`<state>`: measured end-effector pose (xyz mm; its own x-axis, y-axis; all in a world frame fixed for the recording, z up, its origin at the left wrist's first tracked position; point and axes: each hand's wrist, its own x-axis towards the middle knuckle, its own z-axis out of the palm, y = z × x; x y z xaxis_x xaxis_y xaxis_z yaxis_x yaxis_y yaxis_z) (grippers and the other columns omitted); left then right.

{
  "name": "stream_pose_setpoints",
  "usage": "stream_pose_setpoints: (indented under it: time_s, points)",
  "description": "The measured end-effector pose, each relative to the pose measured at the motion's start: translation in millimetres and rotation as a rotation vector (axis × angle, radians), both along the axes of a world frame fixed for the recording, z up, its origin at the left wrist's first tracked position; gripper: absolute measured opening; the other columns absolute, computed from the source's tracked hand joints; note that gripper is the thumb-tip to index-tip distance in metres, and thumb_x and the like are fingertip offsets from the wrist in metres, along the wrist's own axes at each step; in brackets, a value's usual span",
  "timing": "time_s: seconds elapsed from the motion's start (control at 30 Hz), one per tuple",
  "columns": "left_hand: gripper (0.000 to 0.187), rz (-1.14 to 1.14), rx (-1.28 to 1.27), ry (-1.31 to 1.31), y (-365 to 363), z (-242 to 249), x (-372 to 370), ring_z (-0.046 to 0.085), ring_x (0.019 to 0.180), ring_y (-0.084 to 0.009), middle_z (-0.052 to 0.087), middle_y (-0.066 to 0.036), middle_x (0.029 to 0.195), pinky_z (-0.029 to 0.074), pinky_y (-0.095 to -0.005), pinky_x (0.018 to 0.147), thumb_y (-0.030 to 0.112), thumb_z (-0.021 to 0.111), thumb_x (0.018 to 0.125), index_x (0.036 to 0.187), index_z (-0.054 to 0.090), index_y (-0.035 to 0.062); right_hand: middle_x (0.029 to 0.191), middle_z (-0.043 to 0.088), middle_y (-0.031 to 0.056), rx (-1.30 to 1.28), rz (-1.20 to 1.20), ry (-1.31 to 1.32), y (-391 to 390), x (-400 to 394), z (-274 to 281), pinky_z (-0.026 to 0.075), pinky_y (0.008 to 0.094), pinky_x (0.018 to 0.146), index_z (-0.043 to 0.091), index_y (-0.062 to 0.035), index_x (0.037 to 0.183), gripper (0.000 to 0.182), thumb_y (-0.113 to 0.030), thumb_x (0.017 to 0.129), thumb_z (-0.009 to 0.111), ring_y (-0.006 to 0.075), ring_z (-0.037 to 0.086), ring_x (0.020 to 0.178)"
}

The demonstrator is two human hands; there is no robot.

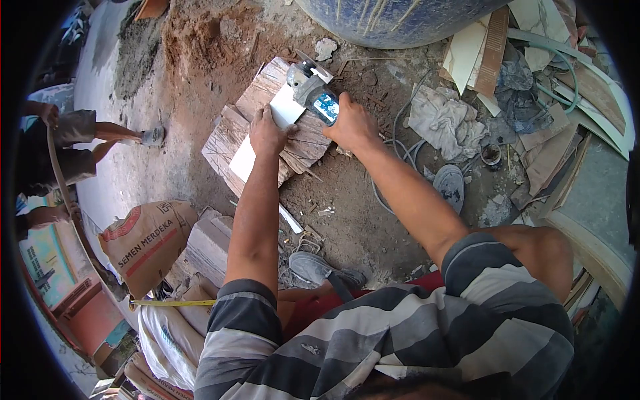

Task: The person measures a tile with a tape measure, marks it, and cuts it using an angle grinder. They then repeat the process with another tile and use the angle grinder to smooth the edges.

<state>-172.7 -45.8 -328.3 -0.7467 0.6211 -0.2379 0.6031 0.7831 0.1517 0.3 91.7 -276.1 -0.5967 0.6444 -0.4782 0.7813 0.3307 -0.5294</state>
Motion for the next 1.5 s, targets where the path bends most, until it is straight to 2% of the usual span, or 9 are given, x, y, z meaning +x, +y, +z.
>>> stream_pose_setpoints:
  time_s: [0.1,0.33,1.37,1.5]
  points:
    - [0.104,0.013,-0.009,-0.010,-0.3,-1.1,-1.1,0.047,0.133,-0.0342,0.047,-0.017,0.147,0.038,-0.0425,0.111,0.047,0.088,0.062,0.146,0.043,0.0048,0.118,0.063,0.0241,-0.022,0.015,0.031,4.1,-29.7,-2.4,0.054,0.0448,0.094,0.046,-0.0005,0.123,0.067,-0.029,0.072,0.079,0.0379,0.064,0.109]
    - [0.105,-0.001,0.019,0.014,-0.8,-4.9,-0.8,0.049,0.131,-0.0351,0.048,-0.018,0.145,0.040,-0.0429,0.108,0.046,0.088,0.061,0.145,0.043,0.0037,0.115,0.064,0.0236,-0.029,-0.004,0.086,0.9,-55.8,-23.3,0.054,0.0438,0.093,0.047,-0.0004,0.124,0.064,-0.025,0.073,0.078,0.0375,0.065,0.108]
    - [0.100,0.007,-0.024,0.012,0.1,0.0,-0.3,0.050,0.129,-0.0352,0.049,-0.016,0.144,0.042,-0.0420,0.108,0.041,0.087,0.066,0.147,0.041,0.0040,0.118,0.065,0.0231,-0.058,0.012,0.028,4.8,-65.4,-28.7,0.053,0.0426,0.096,0.045,-0.0011,0.127,0.067,-0.026,0.073,0.076,0.0362,0.065,0.111]
    - [0.099,0.015,-0.001,0.007,0.3,-0.2,-0.1,0.049,0.130,-0.0347,0.050,-0.017,0.144,0.038,-0.0430,0.111,0.044,0.087,0.065,0.145,0.044,0.0043,0.117,0.066,0.0229,-0.056,0.009,0.023,5.1,-66.1,-27.7,0.053,0.0423,0.096,0.045,-0.0012,0.127,0.067,-0.025,0.073,0.076,0.0358,0.065,0.111]
